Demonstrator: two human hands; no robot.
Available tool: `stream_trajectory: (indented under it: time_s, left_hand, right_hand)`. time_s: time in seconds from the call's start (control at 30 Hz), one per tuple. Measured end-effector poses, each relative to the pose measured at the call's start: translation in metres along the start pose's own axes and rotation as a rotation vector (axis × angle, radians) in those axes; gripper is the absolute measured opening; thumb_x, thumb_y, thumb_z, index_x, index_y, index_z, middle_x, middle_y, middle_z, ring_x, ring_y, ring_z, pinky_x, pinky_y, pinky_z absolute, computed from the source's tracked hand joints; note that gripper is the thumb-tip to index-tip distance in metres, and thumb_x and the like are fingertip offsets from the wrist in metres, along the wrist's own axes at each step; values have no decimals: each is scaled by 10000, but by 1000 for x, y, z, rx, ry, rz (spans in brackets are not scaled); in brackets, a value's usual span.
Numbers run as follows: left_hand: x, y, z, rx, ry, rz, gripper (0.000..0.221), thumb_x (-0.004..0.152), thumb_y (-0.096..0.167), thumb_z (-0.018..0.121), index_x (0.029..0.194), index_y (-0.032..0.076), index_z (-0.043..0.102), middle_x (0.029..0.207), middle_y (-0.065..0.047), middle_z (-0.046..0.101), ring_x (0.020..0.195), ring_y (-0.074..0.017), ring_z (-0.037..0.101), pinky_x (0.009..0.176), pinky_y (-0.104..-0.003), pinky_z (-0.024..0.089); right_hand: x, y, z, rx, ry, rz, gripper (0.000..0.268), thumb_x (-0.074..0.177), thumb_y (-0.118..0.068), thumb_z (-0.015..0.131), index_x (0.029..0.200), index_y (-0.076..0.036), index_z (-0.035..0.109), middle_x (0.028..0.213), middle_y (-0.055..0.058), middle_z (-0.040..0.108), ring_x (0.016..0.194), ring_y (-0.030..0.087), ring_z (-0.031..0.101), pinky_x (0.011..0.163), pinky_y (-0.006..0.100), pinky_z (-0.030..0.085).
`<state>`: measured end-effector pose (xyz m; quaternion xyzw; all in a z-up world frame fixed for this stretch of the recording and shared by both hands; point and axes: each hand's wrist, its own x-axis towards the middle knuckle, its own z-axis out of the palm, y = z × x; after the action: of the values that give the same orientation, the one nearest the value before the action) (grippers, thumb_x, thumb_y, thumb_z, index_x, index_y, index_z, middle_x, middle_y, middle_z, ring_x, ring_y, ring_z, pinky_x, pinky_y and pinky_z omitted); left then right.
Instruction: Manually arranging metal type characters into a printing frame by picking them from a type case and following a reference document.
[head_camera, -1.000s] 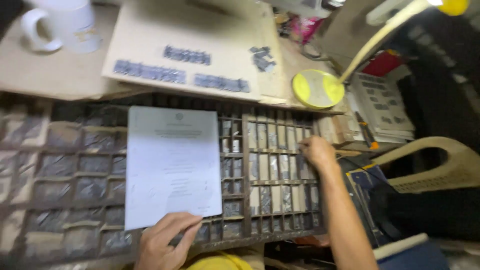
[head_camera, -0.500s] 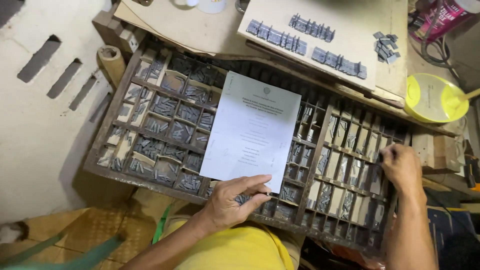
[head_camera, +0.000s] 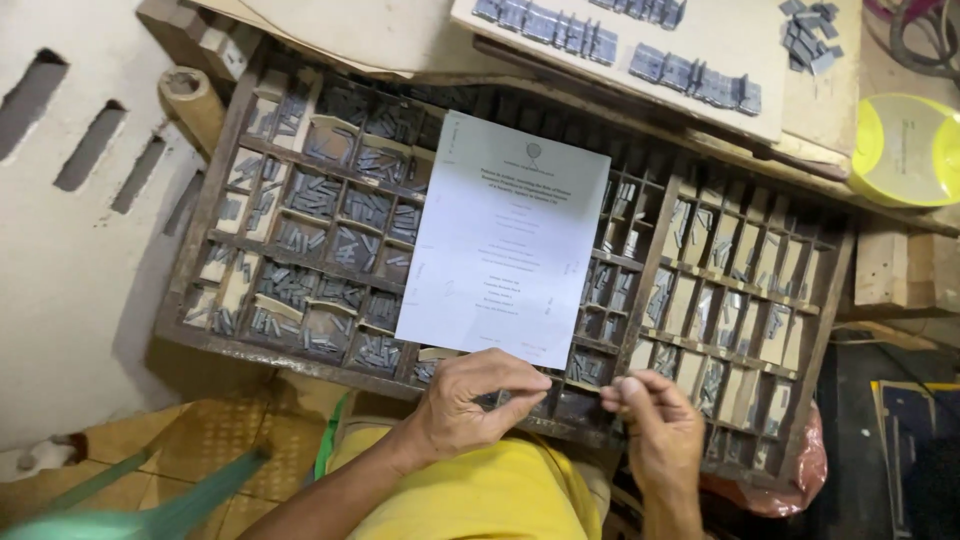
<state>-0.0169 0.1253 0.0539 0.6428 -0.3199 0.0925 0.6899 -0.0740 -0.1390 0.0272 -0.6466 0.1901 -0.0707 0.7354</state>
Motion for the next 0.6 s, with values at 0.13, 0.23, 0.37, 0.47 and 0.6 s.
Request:
stream_trajectory:
  time_s: [0.13, 0.23, 0.37, 0.47, 0.6]
  left_hand:
    - [5, 7, 5, 26, -4, -19, 175, 883, -9, 782, 1051, 32, 757, 994, -142, 785, 877, -236, 772, 816, -314, 654]
    - [0, 5, 13, 83, -20, -55, 210, 868, 30, 810, 1070, 68, 769, 1040, -145, 772, 920, -237, 778, 874, -300, 667]
    - [-7, 0, 20, 86, -75, -9, 274, 884, 2, 791, 1150, 25, 729, 1049, -144, 793, 918, -237, 790, 877, -293, 676]
    - [-8, 3, 23, 127, -69, 14, 371, 897, 12, 804, 1246, 27, 682, 1078, -144, 790, 875, -203, 786, 829, -266, 675]
    - [-6, 6, 25, 136, -97, 76, 446, 899, -21, 811, 1307, 2, 631, 1107, -162, 778, 875, -207, 780, 817, -264, 675]
  right_hand:
    - [-23, 23, 12, 122, 59, -81, 149, 922, 17, 693, 1063, 64, 709, 874, 249, 769, 737, 286, 767, 697, 329, 660]
    - [-36, 9, 20, 103, 33, -104, 140, 923, -47, 719, 999, 71, 719, 834, 194, 773, 710, 258, 767, 686, 343, 668]
    - [-41, 3, 20, 169, -95, -165, 192, 956, -78, 706, 1089, 60, 722, 931, 197, 788, 802, 280, 785, 757, 363, 679]
    - [-45, 3, 21, 172, -111, -178, 207, 977, -107, 691, 1098, 60, 716, 942, 198, 781, 813, 282, 780, 769, 360, 674]
    - [-47, 10, 20, 105, -16, -127, 213, 990, -174, 683, 1040, 31, 712, 836, 151, 768, 734, 212, 760, 601, 230, 583]
